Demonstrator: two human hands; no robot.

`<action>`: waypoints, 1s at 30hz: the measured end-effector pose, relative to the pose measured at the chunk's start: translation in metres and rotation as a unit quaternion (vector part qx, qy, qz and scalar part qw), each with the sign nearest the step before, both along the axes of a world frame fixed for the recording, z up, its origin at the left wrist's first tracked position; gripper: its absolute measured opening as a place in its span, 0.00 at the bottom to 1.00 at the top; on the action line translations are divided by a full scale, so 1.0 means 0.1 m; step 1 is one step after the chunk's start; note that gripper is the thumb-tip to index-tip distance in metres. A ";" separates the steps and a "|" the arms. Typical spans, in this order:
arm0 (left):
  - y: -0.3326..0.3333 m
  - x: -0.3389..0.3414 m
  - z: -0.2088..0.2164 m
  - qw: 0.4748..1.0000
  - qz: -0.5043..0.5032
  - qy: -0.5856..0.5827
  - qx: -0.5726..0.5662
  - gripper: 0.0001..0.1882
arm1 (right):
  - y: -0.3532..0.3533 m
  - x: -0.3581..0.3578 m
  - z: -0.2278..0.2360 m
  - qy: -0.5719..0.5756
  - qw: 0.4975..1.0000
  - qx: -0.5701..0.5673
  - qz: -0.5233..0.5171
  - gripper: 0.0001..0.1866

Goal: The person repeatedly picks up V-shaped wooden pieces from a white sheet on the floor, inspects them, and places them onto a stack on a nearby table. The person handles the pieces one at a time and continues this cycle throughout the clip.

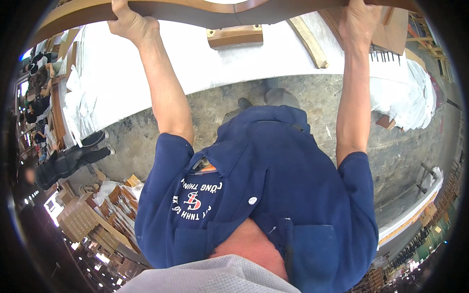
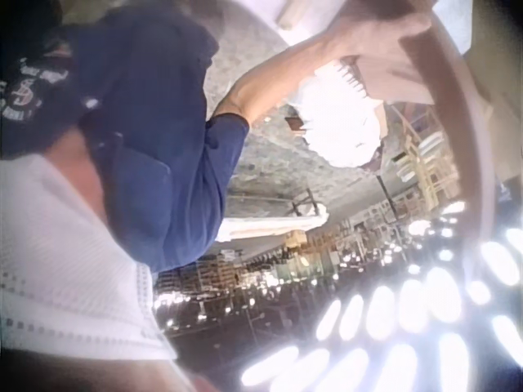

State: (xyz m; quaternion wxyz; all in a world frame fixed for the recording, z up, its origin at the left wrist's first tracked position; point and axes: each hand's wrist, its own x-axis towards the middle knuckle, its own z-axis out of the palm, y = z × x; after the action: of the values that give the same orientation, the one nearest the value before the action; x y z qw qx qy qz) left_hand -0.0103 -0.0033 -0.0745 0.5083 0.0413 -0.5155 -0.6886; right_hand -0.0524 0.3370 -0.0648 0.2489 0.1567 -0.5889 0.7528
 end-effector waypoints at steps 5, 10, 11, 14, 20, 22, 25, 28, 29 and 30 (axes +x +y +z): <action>-0.16 -0.06 -0.15 1.000 0.022 -0.005 -0.020 0.30 | -0.12 -0.24 -0.40 -0.062 0.997 -0.038 0.019 0.30; -0.53 -0.09 -0.18 0.997 0.057 -0.031 -0.049 0.27 | -0.25 -0.42 -0.49 -0.089 0.996 -0.022 -0.008 0.23; -0.55 -0.02 -0.17 0.993 0.076 -0.068 -0.057 0.27 | -0.23 -0.38 -0.47 -0.101 0.995 -0.007 -0.016 0.22; -0.34 0.05 -0.70 0.955 0.217 -0.123 -0.161 0.17 | -0.24 -0.34 -0.56 -0.165 0.986 0.016 -0.006 0.19; -0.21 0.08 -0.36 0.993 0.063 -0.081 -0.059 0.35 | -0.11 -0.49 -1.16 -0.111 0.991 0.072 0.009 0.27; -0.19 0.11 -0.30 0.995 0.053 -0.080 -0.032 0.35 | -0.17 -0.49 -1.12 -0.131 0.990 0.027 0.045 0.29; -0.32 0.34 -0.12 0.994 0.038 -0.096 -0.029 0.34 | -0.30 -0.58 -0.67 -0.073 0.986 0.152 0.001 0.30; -0.73 0.74 0.31 0.988 -0.033 -0.028 -0.147 0.33 | -0.56 -0.81 -0.08 -0.147 0.983 0.102 0.048 0.28; -0.96 0.93 0.52 0.957 -0.096 0.006 -0.273 0.21 | -0.57 -1.13 -0.04 -0.150 0.973 0.125 0.123 0.28; -0.99 0.96 0.81 0.930 -0.244 0.085 -0.261 0.25 | -0.78 -1.24 -0.04 -0.141 0.964 0.155 0.163 0.26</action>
State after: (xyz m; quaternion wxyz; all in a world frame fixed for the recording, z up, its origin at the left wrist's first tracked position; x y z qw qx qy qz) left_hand 0.0860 -0.1022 0.0063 0.3592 -0.2791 -0.6260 -0.6334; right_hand -0.1761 0.2594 -0.0691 0.0098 0.1799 -0.6942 0.6969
